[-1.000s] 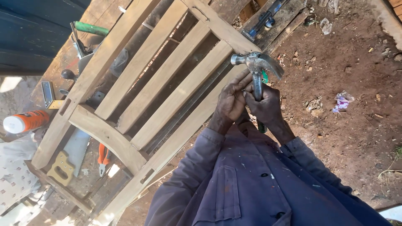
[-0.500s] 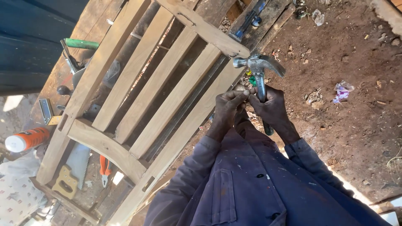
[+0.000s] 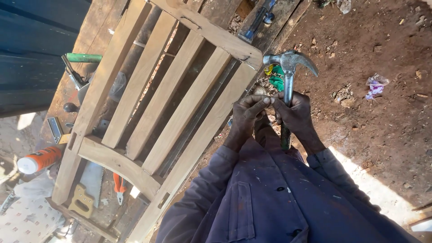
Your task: The person uses pliers to bend a nail, then hammers nails into a wooden frame to secure slats. They repeatedly hammer and tap the frame to align and tighten the joints.
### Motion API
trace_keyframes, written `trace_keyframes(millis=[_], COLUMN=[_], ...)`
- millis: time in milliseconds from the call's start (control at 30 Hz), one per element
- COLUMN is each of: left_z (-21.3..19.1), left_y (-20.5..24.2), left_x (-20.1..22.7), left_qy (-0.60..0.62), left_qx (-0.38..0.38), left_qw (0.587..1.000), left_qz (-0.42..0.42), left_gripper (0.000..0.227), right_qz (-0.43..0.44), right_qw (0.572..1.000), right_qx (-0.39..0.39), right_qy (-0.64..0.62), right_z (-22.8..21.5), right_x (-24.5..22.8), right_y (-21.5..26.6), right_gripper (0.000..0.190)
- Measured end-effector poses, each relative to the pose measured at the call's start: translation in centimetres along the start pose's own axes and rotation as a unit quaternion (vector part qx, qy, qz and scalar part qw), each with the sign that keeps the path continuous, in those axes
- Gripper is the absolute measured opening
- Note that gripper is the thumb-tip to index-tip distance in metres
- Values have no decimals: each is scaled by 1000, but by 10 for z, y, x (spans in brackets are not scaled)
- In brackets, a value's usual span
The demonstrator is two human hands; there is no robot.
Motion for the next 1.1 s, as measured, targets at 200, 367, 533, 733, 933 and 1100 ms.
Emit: trace_keyframes(millis=[200, 367, 533, 733, 933, 1100], left_z=[2, 0, -4, 12, 6, 2], left_y=[-4, -35, -78, -86, -101, -109], left_x=[14, 59, 75, 82, 66, 59], left_qy=[-29, -109, -245, -373, -470, -490], left_qx=[11, 61, 109, 74, 120, 135], left_qw=[999, 982, 930, 858, 826, 829], left_qz=[38, 144, 251, 346, 287, 233], left_gripper=[18, 16, 15, 12, 12, 13], right_qz=[28, 34, 41, 42, 49, 69], right_qw=[998, 998, 997, 998, 998, 996], right_qx=[-3, 9, 16, 26, 15, 21], right_qy=[-60, -57, -61, -38, -47, -54], right_z=[0, -15, -28, -39, -43, -45], right_x=[6, 23, 28, 27, 31, 40], right_y=[-1, -1, 3, 8, 10, 8], right_gripper=[13, 14, 15, 15, 15, 16])
Point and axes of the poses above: each hand's wrist, its own y-axis away from the middle knuckle, its own z-axis out of the palm, x = y × z, the point moved 8 cm from there along -y, towards the middle knuckle, and after that the axes turned 9 degrees about x, right-handed, at the moved point
